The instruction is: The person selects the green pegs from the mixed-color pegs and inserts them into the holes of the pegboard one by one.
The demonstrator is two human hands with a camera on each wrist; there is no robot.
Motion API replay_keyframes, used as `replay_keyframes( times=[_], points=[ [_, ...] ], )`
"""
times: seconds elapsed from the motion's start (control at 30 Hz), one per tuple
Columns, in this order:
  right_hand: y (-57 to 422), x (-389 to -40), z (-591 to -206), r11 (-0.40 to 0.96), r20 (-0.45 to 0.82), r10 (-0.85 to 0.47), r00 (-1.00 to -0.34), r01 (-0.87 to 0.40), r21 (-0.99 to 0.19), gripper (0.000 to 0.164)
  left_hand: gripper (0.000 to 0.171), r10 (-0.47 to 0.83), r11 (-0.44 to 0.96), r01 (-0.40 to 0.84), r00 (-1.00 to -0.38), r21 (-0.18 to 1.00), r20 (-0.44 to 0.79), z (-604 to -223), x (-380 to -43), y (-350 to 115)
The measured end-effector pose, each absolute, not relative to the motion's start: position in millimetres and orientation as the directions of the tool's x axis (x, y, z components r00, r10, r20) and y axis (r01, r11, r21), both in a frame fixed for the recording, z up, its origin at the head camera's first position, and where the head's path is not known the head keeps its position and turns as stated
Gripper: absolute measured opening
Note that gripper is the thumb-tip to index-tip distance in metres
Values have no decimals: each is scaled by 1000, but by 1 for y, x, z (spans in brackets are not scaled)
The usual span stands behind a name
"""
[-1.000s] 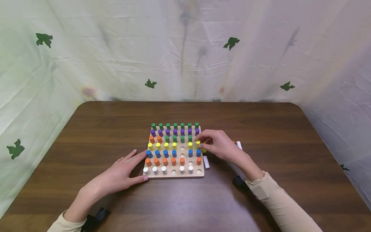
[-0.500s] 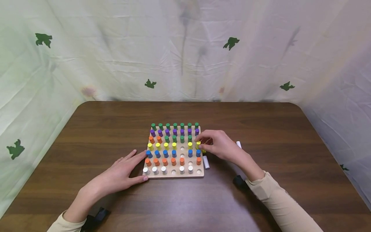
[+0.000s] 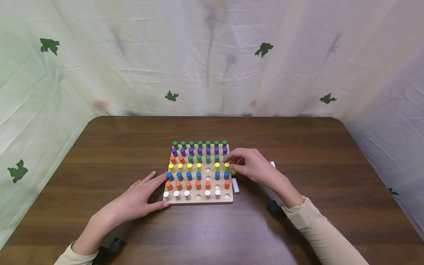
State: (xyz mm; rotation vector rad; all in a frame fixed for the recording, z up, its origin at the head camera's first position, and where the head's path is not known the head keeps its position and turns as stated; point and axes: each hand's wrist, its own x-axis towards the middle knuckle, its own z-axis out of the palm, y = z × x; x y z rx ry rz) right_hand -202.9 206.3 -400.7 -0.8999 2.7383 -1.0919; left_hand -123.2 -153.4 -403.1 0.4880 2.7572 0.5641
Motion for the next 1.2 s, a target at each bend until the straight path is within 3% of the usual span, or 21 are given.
replay_keyframes(
  times=[0.27, 0.77, 1.2],
  points=[
    [211, -205, -407, 656, 84, -447, -890, -390, -646, 20, 85, 380, 866, 274, -904, 418, -194, -402, -122, -154],
    [210, -215, -410, 715, -67, -461, -885, -325, -619, 30, 87, 381, 869, 273, -902, 413, -204, -403, -123, -153],
    [214, -216, -412, 729, -39, -484, -874, -378, -571, 30, 87, 381, 869, 272, -901, 414, -206, -403, -123, -153]
  ],
)
